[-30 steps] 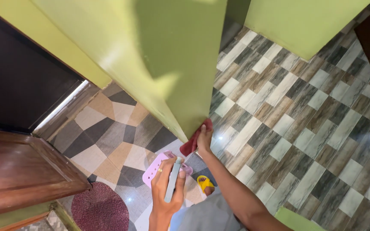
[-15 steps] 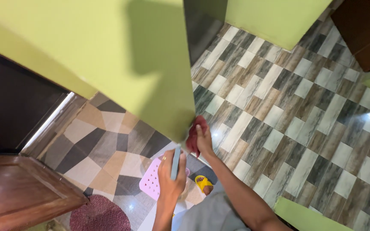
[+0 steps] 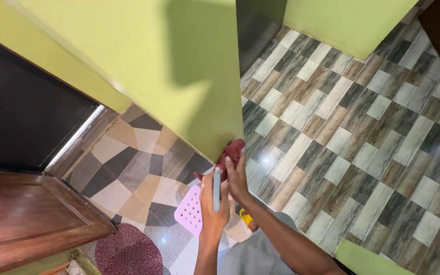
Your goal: Cleaning and wiping the walls of a room using a spray bottle and a cloth.
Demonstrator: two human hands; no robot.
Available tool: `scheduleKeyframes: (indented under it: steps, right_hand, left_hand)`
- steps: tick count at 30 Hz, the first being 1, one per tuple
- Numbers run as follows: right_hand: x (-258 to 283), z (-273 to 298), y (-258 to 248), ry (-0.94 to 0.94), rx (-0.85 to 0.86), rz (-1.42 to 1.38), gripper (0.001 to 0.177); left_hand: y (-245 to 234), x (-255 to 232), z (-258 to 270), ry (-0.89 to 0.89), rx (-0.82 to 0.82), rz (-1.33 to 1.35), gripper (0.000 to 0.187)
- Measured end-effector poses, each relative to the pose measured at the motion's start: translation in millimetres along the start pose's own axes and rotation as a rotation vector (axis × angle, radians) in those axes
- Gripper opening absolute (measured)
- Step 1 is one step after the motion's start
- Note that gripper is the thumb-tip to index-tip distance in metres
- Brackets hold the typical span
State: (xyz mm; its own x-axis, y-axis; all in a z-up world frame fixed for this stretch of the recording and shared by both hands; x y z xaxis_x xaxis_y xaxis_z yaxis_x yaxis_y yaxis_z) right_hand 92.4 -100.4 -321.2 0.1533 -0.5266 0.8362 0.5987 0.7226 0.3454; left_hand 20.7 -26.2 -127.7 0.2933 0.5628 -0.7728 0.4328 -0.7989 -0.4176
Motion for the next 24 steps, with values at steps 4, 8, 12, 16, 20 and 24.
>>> scheduleKeyframes:
  steps: [4,8,12,16,20,24]
  right_hand:
    - [-19.8,-46.6,-3.9,-0.300,-0.074,0.199,0.056]
    - [20.7,-32.3,2.0,-0.298,-0.131,0.183,0.042]
    - [15.4,-33.3,0.6,-0.405,-0.047,0.139,0.042]
    - [10.0,-27.5,-3.8,-0.305,-0.132,0.178,0.039]
    - [30.4,-20.6,0.1,-0.438,-0.085,0.261,0.038]
    - [32.4,-23.2,2.4,-0.354,-0.116,0.223,0.034]
  left_hand:
    - [-14.9,-2.1,18.5,-0.135,0.025,0.010,0.037]
    - [-11.5,1.5,20.2,-0.141,0.017,0.022,0.038]
    - [-4.0,-11.7,18.4,-0.073,0.029,0.050,0.037]
    - [-4.1,-12.0,18.3,-0.099,0.023,0.058,0.037]
    - [-7.7,-13.7,14.8,-0.069,-0.016,0.081,0.036]
    - [-12.4,1.4,19.9,-0.068,-0.016,0.041,0.035]
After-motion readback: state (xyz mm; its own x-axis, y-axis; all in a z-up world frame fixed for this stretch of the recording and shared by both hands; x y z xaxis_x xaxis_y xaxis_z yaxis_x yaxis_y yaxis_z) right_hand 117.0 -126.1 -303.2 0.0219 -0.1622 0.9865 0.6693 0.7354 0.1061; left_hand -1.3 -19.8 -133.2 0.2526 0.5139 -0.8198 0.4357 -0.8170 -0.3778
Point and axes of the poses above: each hand's wrist, its own z-axis away from the middle knuckle, its own y-axis out of the palm, x = y × z, the point moved 4 cm from there along -z, towards the middle knuckle, and after that the axes turned 15 degrees about -x, right-handed, at the moved point
